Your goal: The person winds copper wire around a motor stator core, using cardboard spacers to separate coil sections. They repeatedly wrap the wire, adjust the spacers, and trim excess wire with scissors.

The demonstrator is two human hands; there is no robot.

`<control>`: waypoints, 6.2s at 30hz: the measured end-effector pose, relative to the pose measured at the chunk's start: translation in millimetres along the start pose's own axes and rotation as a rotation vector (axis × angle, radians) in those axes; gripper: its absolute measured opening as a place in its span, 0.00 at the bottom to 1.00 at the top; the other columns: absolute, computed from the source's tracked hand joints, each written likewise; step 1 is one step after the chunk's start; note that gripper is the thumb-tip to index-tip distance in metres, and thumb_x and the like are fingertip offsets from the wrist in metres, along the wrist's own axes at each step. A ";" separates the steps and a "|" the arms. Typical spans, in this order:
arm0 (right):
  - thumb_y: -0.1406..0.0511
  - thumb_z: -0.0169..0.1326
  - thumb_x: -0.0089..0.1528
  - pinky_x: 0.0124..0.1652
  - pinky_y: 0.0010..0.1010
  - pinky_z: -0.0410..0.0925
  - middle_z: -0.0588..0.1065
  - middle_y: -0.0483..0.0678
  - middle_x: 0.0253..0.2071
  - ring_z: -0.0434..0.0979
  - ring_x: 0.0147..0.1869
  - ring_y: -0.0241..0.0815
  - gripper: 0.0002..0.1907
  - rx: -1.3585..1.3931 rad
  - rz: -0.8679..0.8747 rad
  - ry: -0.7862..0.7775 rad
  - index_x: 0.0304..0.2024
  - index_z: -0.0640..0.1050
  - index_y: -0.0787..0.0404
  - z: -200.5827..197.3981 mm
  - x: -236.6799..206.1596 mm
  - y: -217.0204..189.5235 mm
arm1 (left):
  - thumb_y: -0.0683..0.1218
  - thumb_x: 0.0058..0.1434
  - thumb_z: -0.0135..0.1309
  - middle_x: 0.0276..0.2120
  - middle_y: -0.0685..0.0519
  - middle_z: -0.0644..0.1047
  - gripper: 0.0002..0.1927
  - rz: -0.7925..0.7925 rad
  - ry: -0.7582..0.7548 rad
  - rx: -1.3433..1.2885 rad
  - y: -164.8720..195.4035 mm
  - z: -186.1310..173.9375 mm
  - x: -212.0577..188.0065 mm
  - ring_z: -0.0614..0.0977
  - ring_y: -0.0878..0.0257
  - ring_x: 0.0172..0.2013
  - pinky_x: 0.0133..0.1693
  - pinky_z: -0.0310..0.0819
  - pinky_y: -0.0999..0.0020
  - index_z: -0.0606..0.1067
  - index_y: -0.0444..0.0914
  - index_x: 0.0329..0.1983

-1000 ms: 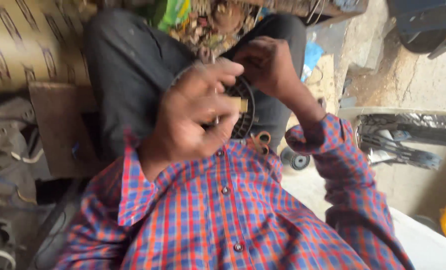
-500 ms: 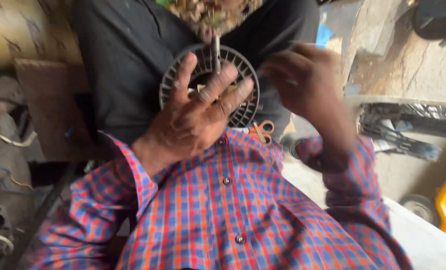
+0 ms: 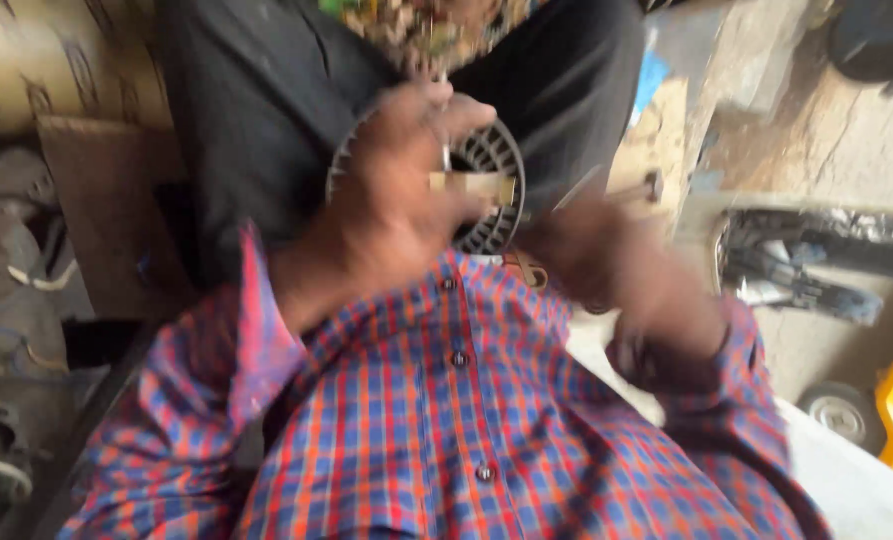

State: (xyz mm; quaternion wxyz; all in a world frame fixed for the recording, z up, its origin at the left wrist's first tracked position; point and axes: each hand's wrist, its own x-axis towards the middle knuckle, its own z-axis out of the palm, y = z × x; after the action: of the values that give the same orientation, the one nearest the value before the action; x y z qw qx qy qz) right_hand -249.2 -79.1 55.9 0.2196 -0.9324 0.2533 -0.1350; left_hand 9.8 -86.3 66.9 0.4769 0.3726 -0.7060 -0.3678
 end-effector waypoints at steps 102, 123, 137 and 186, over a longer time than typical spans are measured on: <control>0.68 0.63 0.68 0.66 0.43 0.69 0.79 0.56 0.54 0.79 0.60 0.45 0.21 1.798 0.461 0.718 0.61 0.75 0.70 31.3 -23.8 -48.7 | 0.39 0.70 0.60 0.60 0.39 0.76 0.32 -0.453 -0.040 -0.772 47.2 -19.0 -16.3 0.82 0.57 0.59 0.63 0.81 0.60 0.61 0.30 0.72; 0.71 0.62 0.66 0.63 0.37 0.74 0.79 0.54 0.57 0.81 0.61 0.43 0.22 1.322 0.553 0.681 0.62 0.74 0.70 38.5 -23.9 -37.4 | 0.34 0.66 0.61 0.57 0.43 0.79 0.35 -0.470 -0.093 -0.564 6.6 -11.0 -38.9 0.83 0.59 0.59 0.62 0.82 0.64 0.60 0.34 0.73; 0.69 0.65 0.61 0.49 0.29 0.78 0.80 0.51 0.49 0.82 0.53 0.36 0.25 0.942 0.478 0.215 0.59 0.72 0.70 63.5 -23.5 26.8 | 0.33 0.63 0.60 0.59 0.43 0.77 0.38 -0.452 -0.112 -0.459 -85.9 10.0 -108.4 0.81 0.58 0.61 0.61 0.79 0.64 0.58 0.35 0.74; 0.77 0.66 0.64 0.36 0.26 0.70 0.77 0.52 0.35 0.78 0.35 0.38 0.07 -0.218 0.712 0.842 0.39 0.78 0.71 -144.6 -213.0 58.2 | 0.38 0.61 0.53 0.24 0.41 0.77 0.14 0.265 -0.726 0.037 31.5 48.5 29.4 0.82 0.50 0.29 0.35 0.75 0.53 0.78 0.29 0.50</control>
State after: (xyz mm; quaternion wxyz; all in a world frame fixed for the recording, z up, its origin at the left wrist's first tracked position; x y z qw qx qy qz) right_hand -503.6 -60.4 123.5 0.0340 -0.6722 0.6307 -0.3863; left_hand -49.6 -89.9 92.9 0.2324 0.1320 -0.8775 -0.3983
